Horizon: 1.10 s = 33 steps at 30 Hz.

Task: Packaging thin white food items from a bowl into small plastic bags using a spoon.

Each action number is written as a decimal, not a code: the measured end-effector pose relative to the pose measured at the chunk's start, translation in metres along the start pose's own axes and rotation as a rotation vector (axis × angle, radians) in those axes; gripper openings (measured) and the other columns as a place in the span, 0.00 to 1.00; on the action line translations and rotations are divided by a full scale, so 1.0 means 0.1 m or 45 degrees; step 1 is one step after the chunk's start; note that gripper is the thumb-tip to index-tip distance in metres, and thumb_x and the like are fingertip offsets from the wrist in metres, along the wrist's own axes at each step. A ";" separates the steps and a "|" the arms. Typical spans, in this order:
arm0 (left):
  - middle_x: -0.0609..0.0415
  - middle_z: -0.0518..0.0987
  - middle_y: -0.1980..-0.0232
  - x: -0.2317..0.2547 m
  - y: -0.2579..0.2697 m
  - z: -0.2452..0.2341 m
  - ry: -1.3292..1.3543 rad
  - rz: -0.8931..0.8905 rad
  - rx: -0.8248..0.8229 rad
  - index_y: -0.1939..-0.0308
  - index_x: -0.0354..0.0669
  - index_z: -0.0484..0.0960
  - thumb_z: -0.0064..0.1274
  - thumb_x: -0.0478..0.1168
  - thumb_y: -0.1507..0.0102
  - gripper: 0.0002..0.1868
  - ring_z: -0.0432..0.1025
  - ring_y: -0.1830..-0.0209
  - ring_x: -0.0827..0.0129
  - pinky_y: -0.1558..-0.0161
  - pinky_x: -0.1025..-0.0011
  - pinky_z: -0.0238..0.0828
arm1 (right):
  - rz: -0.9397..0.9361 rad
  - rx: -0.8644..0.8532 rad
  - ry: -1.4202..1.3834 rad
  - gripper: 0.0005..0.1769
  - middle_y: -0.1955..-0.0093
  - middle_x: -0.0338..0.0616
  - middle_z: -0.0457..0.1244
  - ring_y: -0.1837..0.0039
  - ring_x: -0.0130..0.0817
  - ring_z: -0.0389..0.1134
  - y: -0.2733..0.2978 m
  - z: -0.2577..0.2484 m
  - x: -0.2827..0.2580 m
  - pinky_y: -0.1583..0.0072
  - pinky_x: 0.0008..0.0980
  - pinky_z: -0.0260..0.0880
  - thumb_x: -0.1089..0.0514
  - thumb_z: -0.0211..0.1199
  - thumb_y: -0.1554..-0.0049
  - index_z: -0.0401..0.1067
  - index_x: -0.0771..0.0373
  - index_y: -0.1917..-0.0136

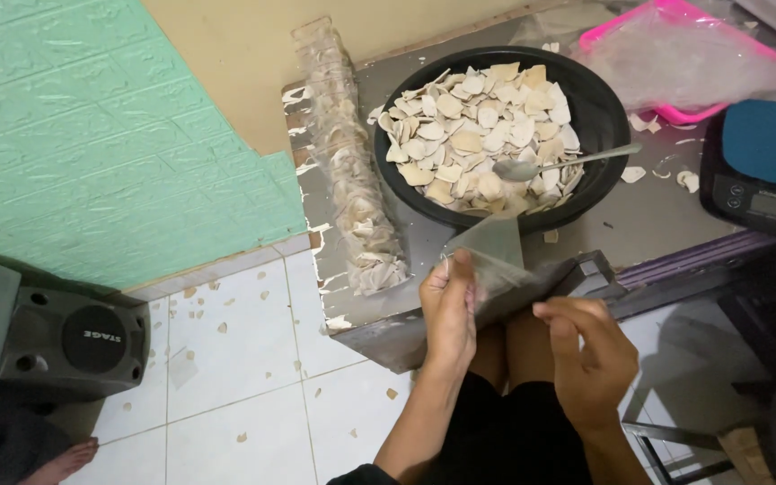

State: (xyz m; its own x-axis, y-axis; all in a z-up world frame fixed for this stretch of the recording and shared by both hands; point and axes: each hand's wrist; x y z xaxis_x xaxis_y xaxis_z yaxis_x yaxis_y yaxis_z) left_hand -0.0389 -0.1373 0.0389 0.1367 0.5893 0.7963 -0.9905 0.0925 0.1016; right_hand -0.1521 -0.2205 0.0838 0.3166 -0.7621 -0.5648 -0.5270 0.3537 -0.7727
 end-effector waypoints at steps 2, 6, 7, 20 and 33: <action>0.66 0.57 0.81 -0.11 -0.04 -0.06 0.099 -0.116 0.034 0.79 0.55 0.62 0.63 0.54 0.39 0.25 0.49 0.80 0.82 0.77 0.79 0.44 | 0.403 -0.104 -0.245 0.14 0.52 0.52 0.68 0.49 0.37 0.70 -0.08 0.00 -0.14 0.43 0.31 0.70 0.60 0.52 0.34 0.77 0.69 0.51; 0.68 0.57 0.81 -0.16 0.02 -0.09 0.153 -0.136 -0.043 0.77 0.55 0.64 0.61 0.54 0.38 0.22 0.49 0.82 0.83 0.77 0.79 0.48 | 0.577 -0.103 -0.555 0.16 0.50 0.52 0.69 0.49 0.36 0.69 0.06 0.03 -0.02 0.46 0.27 0.71 0.56 0.52 0.33 0.76 0.68 0.48; 0.67 0.62 0.79 -0.17 0.03 -0.09 0.177 -0.161 -0.041 0.75 0.54 0.68 0.61 0.52 0.37 0.19 0.55 0.80 0.84 0.76 0.80 0.52 | 0.563 -0.120 -0.579 0.18 0.50 0.51 0.69 0.50 0.35 0.67 0.06 0.03 -0.03 0.46 0.28 0.69 0.53 0.51 0.33 0.76 0.68 0.47; 0.65 0.73 0.73 -0.21 0.06 -0.05 0.436 -0.269 -0.090 0.68 0.50 0.74 0.61 0.49 0.36 0.14 0.66 0.74 0.83 0.68 0.81 0.63 | 0.592 -0.381 -0.611 0.24 0.48 0.48 0.67 0.44 0.36 0.68 0.01 0.05 -0.12 0.45 0.32 0.70 0.50 0.49 0.35 0.74 0.69 0.38; 0.57 0.81 0.66 -0.24 0.04 -0.10 0.477 -0.298 -0.179 0.56 0.43 0.78 0.58 0.52 0.36 0.17 0.73 0.70 0.75 0.65 0.76 0.70 | 0.771 -0.323 -0.764 0.24 0.54 0.42 0.68 0.56 0.30 0.64 0.09 0.03 -0.15 0.45 0.28 0.65 0.50 0.52 0.36 0.73 0.69 0.37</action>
State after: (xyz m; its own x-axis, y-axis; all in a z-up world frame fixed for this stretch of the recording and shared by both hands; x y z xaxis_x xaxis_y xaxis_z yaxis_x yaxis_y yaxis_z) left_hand -0.0460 -0.1432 0.0145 0.3777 0.7866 0.4885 -0.9244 0.3502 0.1509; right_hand -0.1588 -0.2042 0.0846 0.2493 -0.0457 -0.9673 -0.8745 0.4186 -0.2452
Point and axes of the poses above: each hand's wrist, its own y-axis away from the middle knuckle, its own z-axis out of the palm, x = y × z
